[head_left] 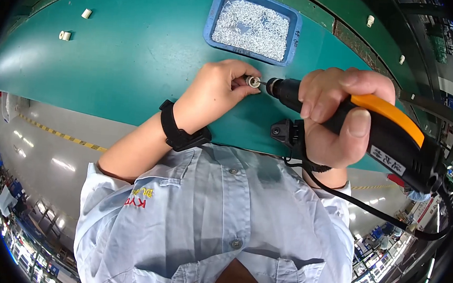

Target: Assemble electronic components by placing them into a housing and securing them with an electric screwdriver.

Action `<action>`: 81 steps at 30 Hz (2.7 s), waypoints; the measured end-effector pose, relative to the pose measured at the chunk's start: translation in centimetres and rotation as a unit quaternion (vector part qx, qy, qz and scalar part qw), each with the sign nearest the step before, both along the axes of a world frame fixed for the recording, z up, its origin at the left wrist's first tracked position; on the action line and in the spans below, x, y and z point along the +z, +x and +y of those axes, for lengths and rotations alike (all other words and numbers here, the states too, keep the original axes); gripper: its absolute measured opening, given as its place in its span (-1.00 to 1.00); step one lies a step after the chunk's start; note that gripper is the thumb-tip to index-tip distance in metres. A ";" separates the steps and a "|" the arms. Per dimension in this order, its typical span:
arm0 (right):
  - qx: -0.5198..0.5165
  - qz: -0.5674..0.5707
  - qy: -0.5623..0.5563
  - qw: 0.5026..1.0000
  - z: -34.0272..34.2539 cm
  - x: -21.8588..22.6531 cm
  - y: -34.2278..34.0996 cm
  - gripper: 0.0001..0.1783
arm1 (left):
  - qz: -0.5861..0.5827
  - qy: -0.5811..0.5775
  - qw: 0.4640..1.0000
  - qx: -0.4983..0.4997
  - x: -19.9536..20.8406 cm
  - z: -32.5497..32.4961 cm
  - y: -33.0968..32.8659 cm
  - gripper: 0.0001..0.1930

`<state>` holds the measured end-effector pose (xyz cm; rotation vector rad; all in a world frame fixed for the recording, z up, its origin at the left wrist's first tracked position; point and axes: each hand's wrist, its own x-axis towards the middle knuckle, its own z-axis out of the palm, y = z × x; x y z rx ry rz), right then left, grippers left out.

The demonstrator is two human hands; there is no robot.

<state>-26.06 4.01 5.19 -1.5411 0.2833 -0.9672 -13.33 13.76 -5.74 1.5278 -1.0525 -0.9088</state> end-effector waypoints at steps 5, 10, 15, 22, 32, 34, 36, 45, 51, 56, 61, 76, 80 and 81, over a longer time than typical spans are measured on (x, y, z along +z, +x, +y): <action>-0.005 0.022 -0.006 1.000 -0.2 -0.6 0.8 -0.58 | 0.015 -0.007 1.000 0.006 -0.2 -0.2 -0.2 -0.77; -0.012 0.025 -0.005 1.000 -0.2 -1.3 1.5 -0.60 | 0.006 -0.002 1.000 0.009 0.0 -0.2 -0.1 -0.78; 0.012 0.031 -0.011 0.999 -0.3 -1.2 1.7 -0.63 | 0.009 -0.008 1.000 0.001 0.0 -0.2 0.1 -0.79; -0.003 0.050 -0.042 0.998 -0.5 -1.6 2.1 -0.64 | -0.026 -0.019 0.999 0.005 0.1 -0.2 0.3 -0.79; 0.082 -0.137 -0.038 0.986 -2.6 1.2 -3.1 -0.57 | -0.075 -0.033 0.995 -0.050 3.2 -2.0 2.5 -0.81; 0.079 -0.145 -0.036 0.986 -2.7 1.0 -3.5 -0.55 | -0.258 -0.105 0.959 -0.041 2.1 -4.2 4.6 -0.83; 0.066 -0.123 -0.033 0.990 -2.7 0.2 -3.8 -0.56 | -0.350 -0.140 0.925 -0.037 1.6 -5.8 5.8 -0.84; 0.039 -0.128 -0.025 0.991 -3.0 -0.2 -4.7 -0.57 | -0.272 -0.064 0.956 -0.089 1.4 -7.5 6.5 -0.92; 0.032 -0.121 -0.025 0.992 -2.7 -0.3 -4.4 -0.55 | -0.270 -0.085 0.958 -0.034 1.0 -7.1 6.5 -0.92; 0.046 -0.115 -0.028 0.992 -2.9 -0.3 -4.4 -0.53 | -0.285 -0.087 0.954 -0.043 1.0 -7.0 6.6 -0.88; 0.054 -0.127 -0.032 0.990 -3.2 -0.1 -4.3 -0.53 | -0.314 -0.111 0.943 -0.028 0.7 -7.1 6.4 -0.87; -0.144 -0.144 0.044 0.978 -3.3 1.2 -4.5 -0.85 | -0.261 -0.042 0.958 -0.114 1.2 -7.6 6.9 -0.84; -0.135 -0.139 0.051 0.980 -3.1 1.4 -4.3 -0.87 | -0.336 -0.124 0.928 -0.100 2.3 -8.0 5.4 -0.85; -0.132 -0.134 0.058 0.980 -3.2 1.3 -4.2 -0.87 | -0.338 -0.129 0.927 -0.103 2.7 -8.0 5.1 -0.85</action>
